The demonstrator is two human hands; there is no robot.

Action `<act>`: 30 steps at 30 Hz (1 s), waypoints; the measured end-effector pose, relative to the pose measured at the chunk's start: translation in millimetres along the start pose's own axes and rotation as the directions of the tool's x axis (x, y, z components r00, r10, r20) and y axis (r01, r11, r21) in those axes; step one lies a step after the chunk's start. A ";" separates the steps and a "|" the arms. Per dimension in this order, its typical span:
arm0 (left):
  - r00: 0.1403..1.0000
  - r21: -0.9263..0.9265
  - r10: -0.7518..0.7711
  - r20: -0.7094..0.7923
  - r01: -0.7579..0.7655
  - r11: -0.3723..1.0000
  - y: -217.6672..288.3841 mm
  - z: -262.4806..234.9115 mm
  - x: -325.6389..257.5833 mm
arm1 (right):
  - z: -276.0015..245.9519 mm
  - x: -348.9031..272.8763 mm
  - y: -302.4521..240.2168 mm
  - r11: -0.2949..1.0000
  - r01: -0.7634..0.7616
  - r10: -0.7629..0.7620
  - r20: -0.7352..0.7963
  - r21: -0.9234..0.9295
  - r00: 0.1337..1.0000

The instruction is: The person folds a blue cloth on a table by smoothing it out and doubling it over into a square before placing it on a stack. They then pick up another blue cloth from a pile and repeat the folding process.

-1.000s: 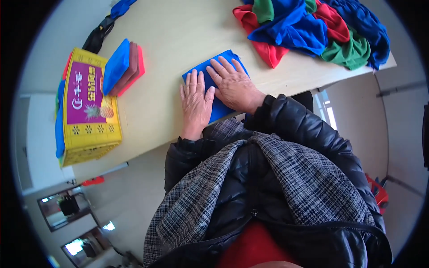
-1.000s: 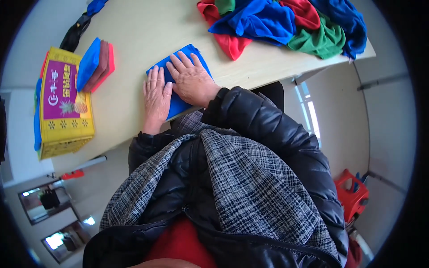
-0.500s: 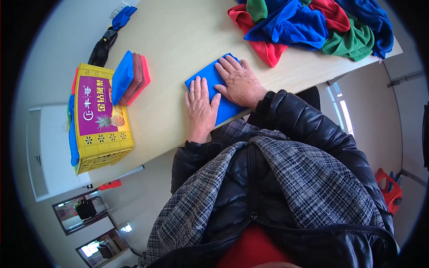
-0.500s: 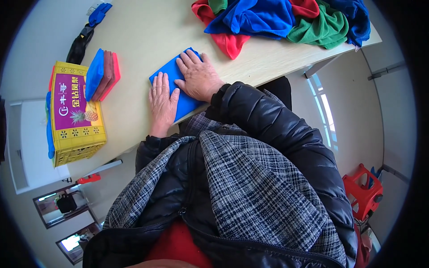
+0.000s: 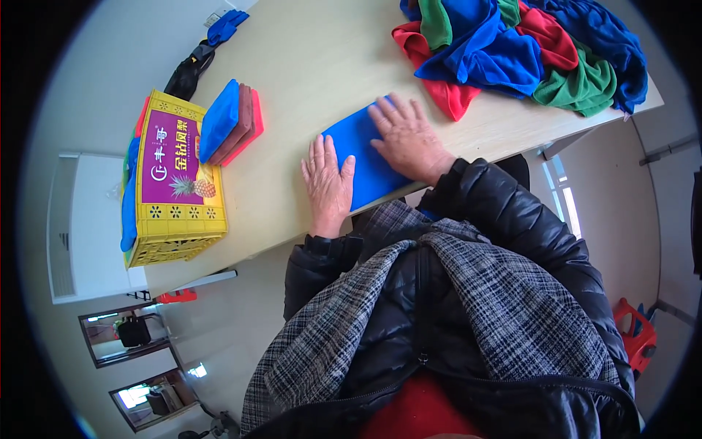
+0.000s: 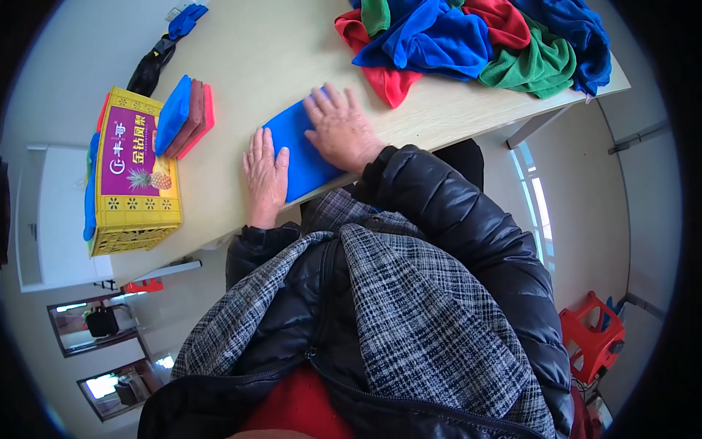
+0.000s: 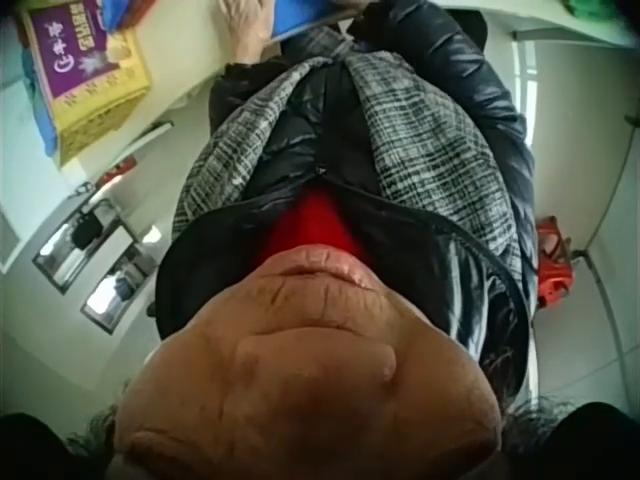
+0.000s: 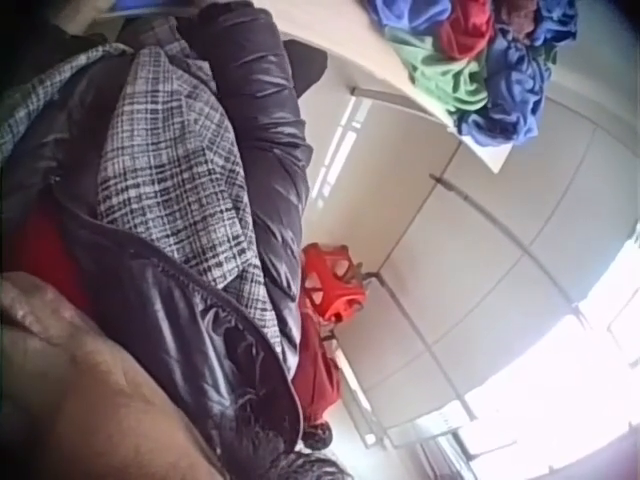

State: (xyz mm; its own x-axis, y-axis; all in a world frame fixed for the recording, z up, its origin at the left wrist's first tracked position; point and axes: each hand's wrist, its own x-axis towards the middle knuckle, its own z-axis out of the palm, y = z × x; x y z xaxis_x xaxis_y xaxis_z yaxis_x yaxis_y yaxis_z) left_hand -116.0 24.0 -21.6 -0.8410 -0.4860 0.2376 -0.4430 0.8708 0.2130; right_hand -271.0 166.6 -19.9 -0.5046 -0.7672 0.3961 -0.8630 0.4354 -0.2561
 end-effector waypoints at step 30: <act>0.990 -0.235 -0.029 -0.141 -0.005 0.972 10.1 14.7 4.6 | 23.9 19.5 -24.0 0.969 0.248 -0.242 0.174 -0.013 0.955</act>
State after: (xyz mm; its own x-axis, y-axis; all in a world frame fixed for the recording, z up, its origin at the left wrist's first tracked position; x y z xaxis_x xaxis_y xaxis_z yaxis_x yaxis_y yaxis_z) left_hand -128.9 31.6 -32.3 -0.7759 -0.5163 0.3626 -0.3534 0.8318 0.4281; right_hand -259.6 129.9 -27.1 -0.2685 -0.9196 0.2869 -0.9615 0.2377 -0.1381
